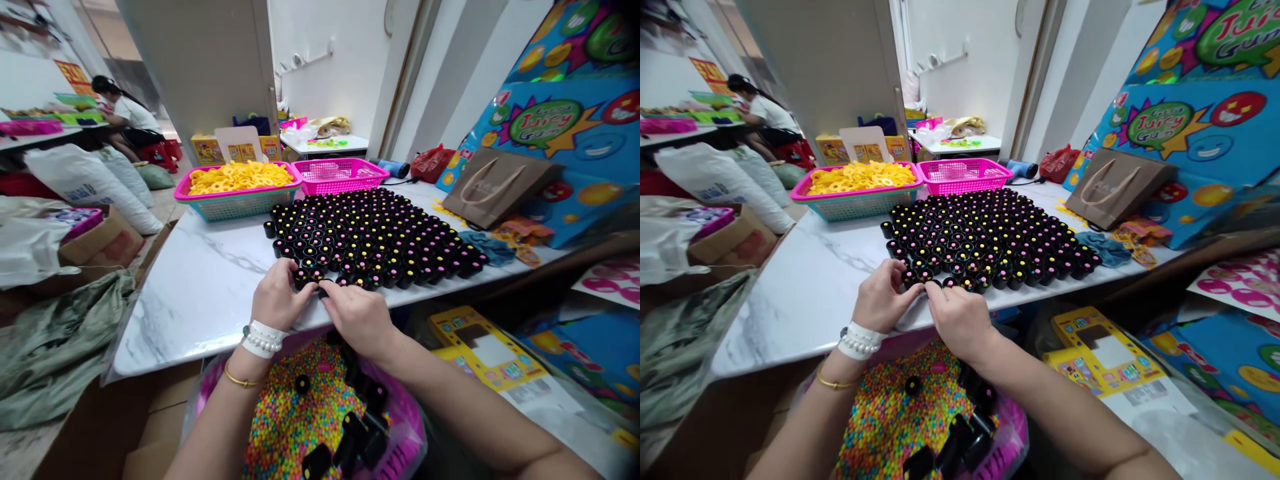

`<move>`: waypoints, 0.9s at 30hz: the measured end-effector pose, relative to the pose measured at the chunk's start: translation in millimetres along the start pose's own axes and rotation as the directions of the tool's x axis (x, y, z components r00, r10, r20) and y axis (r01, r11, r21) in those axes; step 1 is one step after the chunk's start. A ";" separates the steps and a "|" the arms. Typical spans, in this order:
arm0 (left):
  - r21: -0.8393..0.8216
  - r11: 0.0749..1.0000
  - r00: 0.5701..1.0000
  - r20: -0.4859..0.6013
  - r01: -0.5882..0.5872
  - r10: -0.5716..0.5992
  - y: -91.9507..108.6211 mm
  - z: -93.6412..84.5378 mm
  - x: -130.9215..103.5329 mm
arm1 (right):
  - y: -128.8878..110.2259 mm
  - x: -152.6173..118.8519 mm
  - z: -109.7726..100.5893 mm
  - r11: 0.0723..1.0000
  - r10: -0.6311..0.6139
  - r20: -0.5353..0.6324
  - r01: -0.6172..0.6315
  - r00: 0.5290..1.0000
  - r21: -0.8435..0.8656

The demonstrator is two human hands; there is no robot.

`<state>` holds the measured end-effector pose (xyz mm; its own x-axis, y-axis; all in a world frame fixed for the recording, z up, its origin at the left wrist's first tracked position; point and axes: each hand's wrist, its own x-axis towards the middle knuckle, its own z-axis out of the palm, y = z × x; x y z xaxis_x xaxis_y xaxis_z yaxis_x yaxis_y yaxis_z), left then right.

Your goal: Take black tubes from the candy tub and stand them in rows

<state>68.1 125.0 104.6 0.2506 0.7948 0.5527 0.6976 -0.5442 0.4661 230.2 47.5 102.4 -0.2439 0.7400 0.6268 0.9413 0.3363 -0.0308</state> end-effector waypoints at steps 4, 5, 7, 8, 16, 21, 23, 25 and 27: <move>-0.056 0.998 0.999 0.036 0.017 -0.015 1.2 1.0 -0.5 | -0.8 -3.1 2.1 0.999 -0.018 -0.060 0.020 0.998 0.037; -0.088 0.996 0.998 0.057 0.008 -0.003 1.7 0.6 -0.2 | -1.2 -5.1 2.4 0.998 -0.012 -0.064 0.016 0.998 0.053; -0.147 0.989 0.993 0.112 -0.023 0.039 3.1 -0.8 0.7 | -1.9 -9.2 3.5 0.997 0.006 -0.067 -0.001 0.998 0.074; -0.166 0.985 0.989 0.133 -0.039 0.062 3.7 -1.5 1.4 | -2.1 -11.0 4.3 0.997 0.015 -0.069 -0.010 0.998 0.076; -0.157 0.985 0.985 0.145 -0.076 0.099 3.0 -3.6 0.8 | 0.7 -14.6 19.0 0.989 0.066 -0.130 -0.048 0.989 0.143; -0.173 0.982 0.980 0.171 -0.076 0.106 1.0 -3.6 4.3 | 0.6 -14.5 18.9 0.977 0.088 -0.139 -0.058 0.986 0.206; -0.186 0.980 0.985 0.147 -0.065 0.093 4.6 -10.5 2.2 | -3.1 -21.5 14.1 0.967 0.064 -0.133 -0.029 0.989 0.253; -0.170 0.983 0.993 0.088 -0.068 0.083 10.3 -23.3 -9.6 | -7.4 -35.6 9.0 0.955 -0.013 -0.092 0.040 0.996 0.295; -0.146 0.985 0.992 0.070 -0.093 0.104 14.7 -38.5 -33.8 | -9.2 -56.0 5.8 0.944 -0.126 -0.010 0.123 0.992 0.306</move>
<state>44.0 79.8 119.4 0.3684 0.7506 0.5485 0.5656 -0.6492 0.5085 233.8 6.3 63.1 -0.3585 0.6857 0.6334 0.7871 0.5868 -0.1898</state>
